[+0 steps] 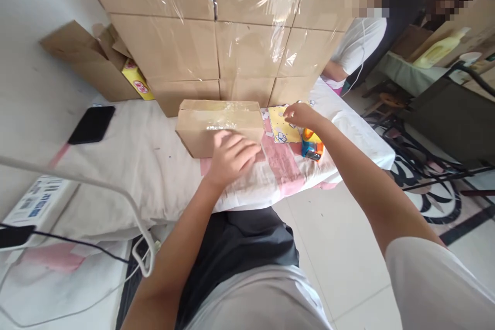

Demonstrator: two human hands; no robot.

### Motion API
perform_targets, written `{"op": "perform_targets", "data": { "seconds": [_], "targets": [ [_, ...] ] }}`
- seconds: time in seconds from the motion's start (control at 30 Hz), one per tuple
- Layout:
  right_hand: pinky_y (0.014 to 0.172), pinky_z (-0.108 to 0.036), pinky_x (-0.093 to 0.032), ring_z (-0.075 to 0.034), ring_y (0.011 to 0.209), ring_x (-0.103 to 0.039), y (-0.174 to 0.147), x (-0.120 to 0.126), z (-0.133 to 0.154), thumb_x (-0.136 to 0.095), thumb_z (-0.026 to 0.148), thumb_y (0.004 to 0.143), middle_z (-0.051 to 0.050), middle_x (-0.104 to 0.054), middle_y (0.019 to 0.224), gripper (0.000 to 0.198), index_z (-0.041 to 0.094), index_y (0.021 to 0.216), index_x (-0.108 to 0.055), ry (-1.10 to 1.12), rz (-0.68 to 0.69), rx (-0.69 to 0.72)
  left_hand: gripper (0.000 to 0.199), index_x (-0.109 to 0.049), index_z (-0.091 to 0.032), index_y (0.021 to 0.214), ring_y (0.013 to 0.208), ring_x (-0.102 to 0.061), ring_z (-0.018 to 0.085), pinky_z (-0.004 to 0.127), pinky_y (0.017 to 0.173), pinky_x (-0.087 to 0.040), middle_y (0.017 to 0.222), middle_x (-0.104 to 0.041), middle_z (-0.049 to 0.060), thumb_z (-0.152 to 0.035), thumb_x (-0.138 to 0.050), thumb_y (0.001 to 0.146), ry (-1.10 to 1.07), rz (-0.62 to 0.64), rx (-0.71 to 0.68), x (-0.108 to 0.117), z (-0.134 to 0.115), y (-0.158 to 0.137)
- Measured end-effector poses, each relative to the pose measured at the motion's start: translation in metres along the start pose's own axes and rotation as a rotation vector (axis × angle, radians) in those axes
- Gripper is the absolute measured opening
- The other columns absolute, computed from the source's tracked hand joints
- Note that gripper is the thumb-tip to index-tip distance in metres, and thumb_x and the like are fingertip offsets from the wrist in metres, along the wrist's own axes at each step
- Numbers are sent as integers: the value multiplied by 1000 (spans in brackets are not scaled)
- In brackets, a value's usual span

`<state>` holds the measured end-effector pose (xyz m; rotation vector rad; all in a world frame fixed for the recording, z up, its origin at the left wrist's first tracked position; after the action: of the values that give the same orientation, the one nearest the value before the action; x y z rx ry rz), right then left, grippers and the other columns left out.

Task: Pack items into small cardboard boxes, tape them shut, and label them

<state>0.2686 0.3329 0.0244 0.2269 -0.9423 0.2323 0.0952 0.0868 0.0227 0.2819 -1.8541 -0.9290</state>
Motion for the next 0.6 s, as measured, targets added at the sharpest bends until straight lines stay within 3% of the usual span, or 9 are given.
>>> {"op": "perform_targets", "data": {
  "seconds": [0.07, 0.13, 0.23, 0.43, 0.6],
  "targets": [
    [92, -33, -45, -23, 98, -66, -9, -28, -10, -78, 5, 68, -9, -73, 102, 16, 13, 81, -75, -168, 134, 21, 25, -72, -25, 97, 85, -69, 18, 42, 95, -41, 89, -78, 0, -20, -48, 99, -62, 44, -82, -26, -14, -16],
    [88, -33, -46, -26, 99, -66, -16, -52, -18, -78, 7, 67, -11, -71, 112, 23, 15, 88, -76, -320, 251, 42, 23, -71, -23, 95, 79, -67, 17, 36, 80, -42, 83, -76, 0, -19, -48, 99, -139, 180, -143, -54, -24, -28],
    [79, -31, -46, -25, 92, -65, -24, -72, -24, -76, 13, 72, -13, -67, 117, 31, 16, 104, -74, -456, 344, 73, 22, -72, -23, 95, 86, -68, 18, 34, 80, -44, 87, -75, 0, -21, -51, 100, -223, 366, -119, -81, -23, -36],
    [73, -30, -43, -25, 98, -64, -32, -75, -18, -60, 18, 90, -13, -64, 118, 18, 17, 103, -72, -552, 320, 142, 23, -73, -23, 97, 94, -68, 20, 35, 80, -45, 96, -75, 3, -23, -50, 101, -241, 452, 16, -85, -3, -35],
    [64, -30, -37, -23, 92, -64, -40, -57, 0, -59, 12, 90, -9, -68, 109, 16, 19, 91, -74, -517, 118, 217, 25, -73, -21, 96, 89, -69, 20, 35, 80, -47, 93, -76, 3, -23, -49, 101, -278, 407, 66, -76, -3, -34]
  ]
}}
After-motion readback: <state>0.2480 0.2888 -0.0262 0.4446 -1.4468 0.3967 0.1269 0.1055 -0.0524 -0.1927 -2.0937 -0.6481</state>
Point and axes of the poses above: each hand's wrist, its own y-axis towards the middle knuckle, its own x-axis out of the back of the hand, z = x × y, the point moved 10 cm from there along y, towards the middle knuckle
